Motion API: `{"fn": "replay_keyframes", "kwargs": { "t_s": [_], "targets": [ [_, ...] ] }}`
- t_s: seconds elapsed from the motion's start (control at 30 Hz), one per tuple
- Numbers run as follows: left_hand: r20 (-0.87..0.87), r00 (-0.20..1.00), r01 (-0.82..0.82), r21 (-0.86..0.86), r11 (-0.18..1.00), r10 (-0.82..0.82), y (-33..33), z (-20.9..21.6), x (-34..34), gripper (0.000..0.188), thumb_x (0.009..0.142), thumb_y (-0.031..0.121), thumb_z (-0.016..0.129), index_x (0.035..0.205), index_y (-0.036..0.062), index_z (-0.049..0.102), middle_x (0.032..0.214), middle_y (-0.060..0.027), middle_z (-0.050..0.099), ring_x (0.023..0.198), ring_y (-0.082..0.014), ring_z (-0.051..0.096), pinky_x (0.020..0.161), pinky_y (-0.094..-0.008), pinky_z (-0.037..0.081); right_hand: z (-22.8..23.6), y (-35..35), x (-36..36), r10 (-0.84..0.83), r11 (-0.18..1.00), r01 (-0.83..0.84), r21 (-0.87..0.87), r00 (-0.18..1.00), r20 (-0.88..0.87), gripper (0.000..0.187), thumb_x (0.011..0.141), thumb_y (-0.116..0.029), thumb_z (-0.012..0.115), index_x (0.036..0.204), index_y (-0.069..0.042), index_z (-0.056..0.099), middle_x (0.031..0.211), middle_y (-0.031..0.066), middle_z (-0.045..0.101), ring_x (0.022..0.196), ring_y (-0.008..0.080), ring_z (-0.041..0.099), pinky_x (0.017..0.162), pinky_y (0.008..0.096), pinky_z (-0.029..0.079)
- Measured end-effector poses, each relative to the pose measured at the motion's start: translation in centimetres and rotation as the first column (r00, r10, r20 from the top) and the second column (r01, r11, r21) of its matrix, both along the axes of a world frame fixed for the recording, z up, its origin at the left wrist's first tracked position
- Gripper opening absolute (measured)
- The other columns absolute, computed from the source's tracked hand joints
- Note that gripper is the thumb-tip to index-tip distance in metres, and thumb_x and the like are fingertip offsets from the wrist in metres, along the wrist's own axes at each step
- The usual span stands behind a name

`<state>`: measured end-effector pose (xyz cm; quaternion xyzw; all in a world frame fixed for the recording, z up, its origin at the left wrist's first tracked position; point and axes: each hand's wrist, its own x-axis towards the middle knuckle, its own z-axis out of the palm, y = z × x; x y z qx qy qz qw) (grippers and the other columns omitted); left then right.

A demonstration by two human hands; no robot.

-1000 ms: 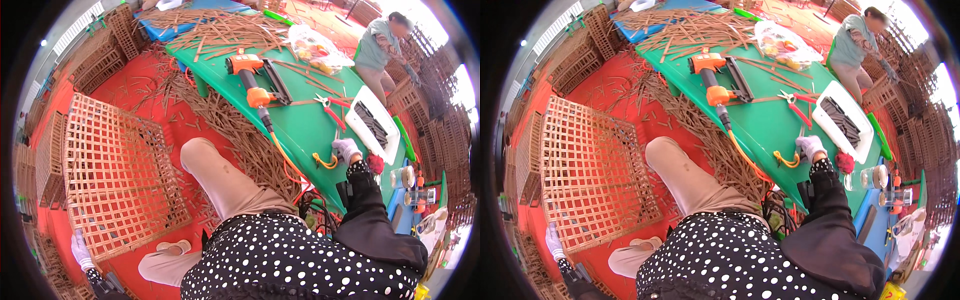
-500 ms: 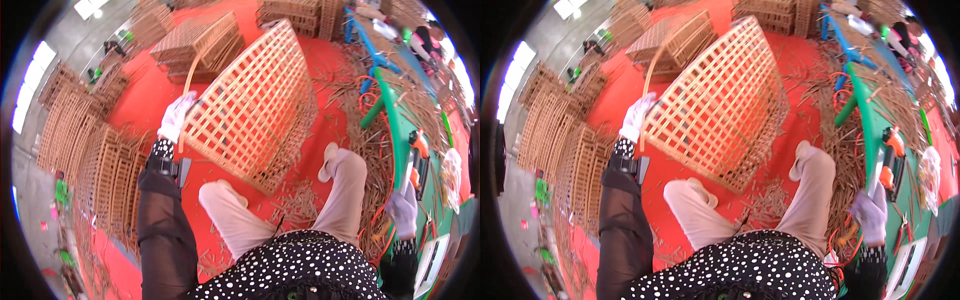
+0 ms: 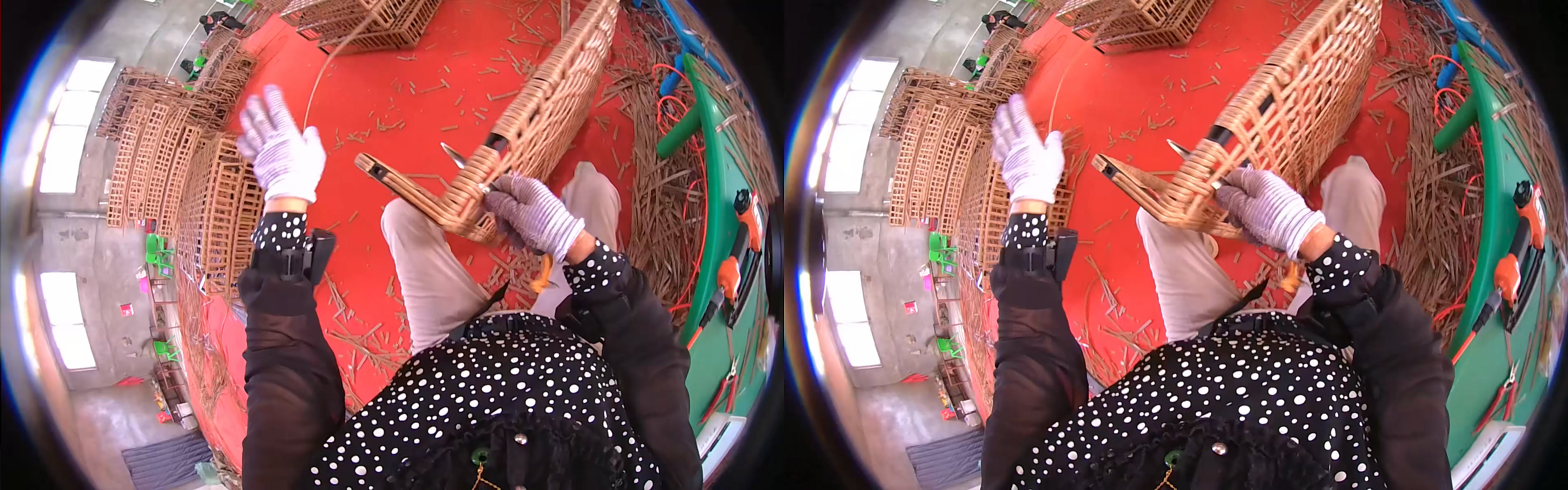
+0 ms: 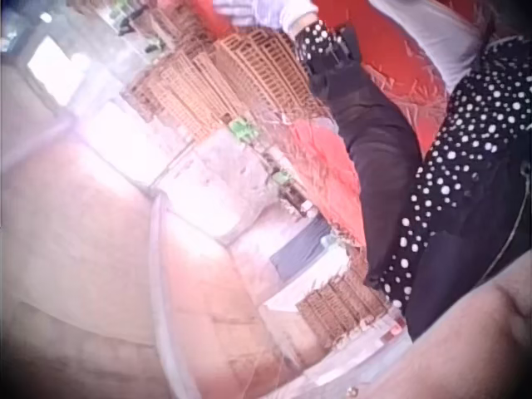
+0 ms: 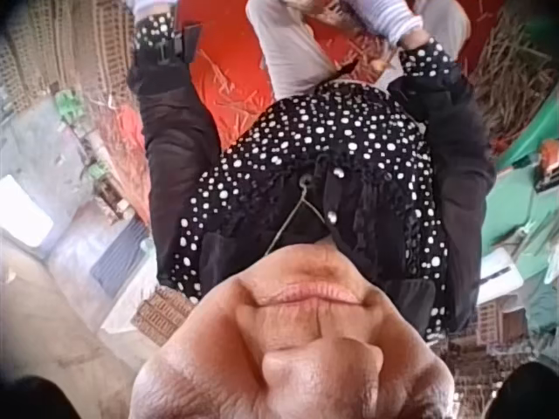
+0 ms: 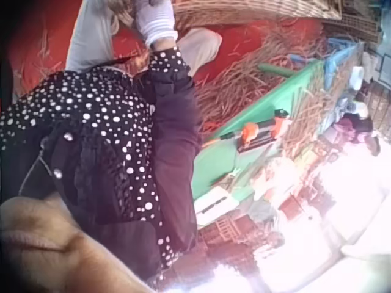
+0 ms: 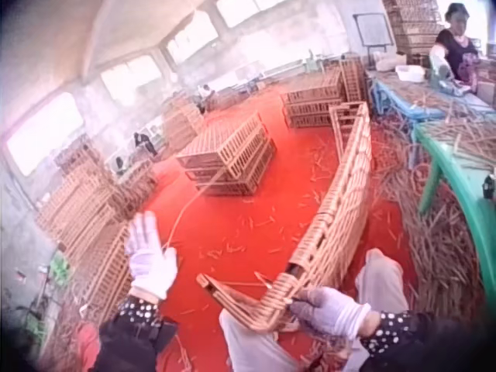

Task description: The person is assembling woven bamboo or wicker furniture components using pliers and staples.

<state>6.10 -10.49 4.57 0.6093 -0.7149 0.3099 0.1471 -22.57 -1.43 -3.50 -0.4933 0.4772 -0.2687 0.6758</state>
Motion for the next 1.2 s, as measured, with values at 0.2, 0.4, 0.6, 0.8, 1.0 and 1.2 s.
{"fn": "replay_keyframes", "kwargs": {
  "t_s": [0.2,0.4,0.6,0.8,1.0,1.2],
  "targets": [
    [-0.218,0.767,0.64,0.322,0.698,-0.603,9.2,-0.8,-9.2,0.075,0.061,0.052,0.069,0.116,0.0044,0.048,0.112,-0.0143,0.05,0.11,-0.032,0.044,0.101,-0.0473,0.023,-0.4,1.5,-1.4,-0.076,0.997,0.076,-0.011,0.996,0.051,0.019,0.089,-0.02,0.046,0.084,-0.001,0.05,0.057,0.0029,0.048,0.044,0.0113,0.046,0.04,0.0258,0.039],
    [-0.152,0.812,0.582,0.289,0.76,-0.564,6.8,-3.5,-6.4,0.071,0.052,0.047,0.077,0.101,0.003,0.05,0.107,-0.0166,0.05,0.106,-0.034,0.045,0.102,-0.0485,0.022,-3.3,4.3,-1.5,-0.018,1.0,0.018,0.009,0.998,0.057,0.015,0.088,-0.016,0.046,0.086,-0.002,0.05,0.059,0.0035,0.051,0.044,0.0113,0.05,0.041,0.0251,0.042],
    [-0.182,0.789,0.608,0.362,0.706,-0.586,6.5,-3.9,-6.4,0.069,0.054,0.048,0.076,0.1,0.0046,0.049,0.109,-0.0144,0.048,0.111,-0.0298,0.042,0.104,-0.0501,0.016,-3.0,4.0,0.0,0.073,0.997,-0.075,0.01,0.988,0.135,0.018,0.089,-0.019,0.047,0.094,-0.003,0.052,0.055,0.0018,0.049,0.042,0.0107,0.047,0.04,0.0257,0.04],
    [-0.172,0.77,0.635,0.313,0.707,-0.615,7.1,-4.0,-6.9,0.068,0.053,0.046,0.078,0.1,0.0079,0.046,0.104,-0.0084,0.048,0.113,-0.0291,0.04,0.104,-0.0497,0.014,-2.2,4.4,0.4,-0.009,0.963,-0.012,-0.27,0.997,-0.076,0.021,0.087,-0.02,0.049,0.086,-0.001,0.057,0.056,0.0027,0.048,0.047,0.0112,0.047,0.045,0.0282,0.039],
    [-0.241,0.755,0.655,0.231,0.719,-0.61,7.4,-5.0,-6.9,0.066,0.052,0.038,0.08,0.099,0.0092,0.044,0.1,-0.0061,0.05,0.114,-0.032,0.04,0.103,-0.0495,0.015,-2.9,5.6,1.8,-0.06,0.902,0.045,-0.43,0.998,-0.021,0.022,0.086,-0.021,0.049,0.084,0.0,0.055,0.056,0.0012,0.047,0.049,0.0106,0.047,0.044,0.0273,0.038],
    [-0.133,0.719,0.694,0.074,0.716,-0.682,6.6,-5.8,-7.0,0.059,0.06,0.047,0.073,0.094,0.0074,0.044,0.092,-0.0071,0.05,0.101,-0.0308,0.047,0.099,-0.0501,0.024,0.7,6.7,1.1,-0.111,0.933,-0.139,0.331,0.765,0.634,0.02,0.086,-0.024,0.052,0.077,-0.008,0.047,0.052,-0.0065,0.036,0.038,0.0004,0.033,0.033,0.0159,0.025]
  ]
}}
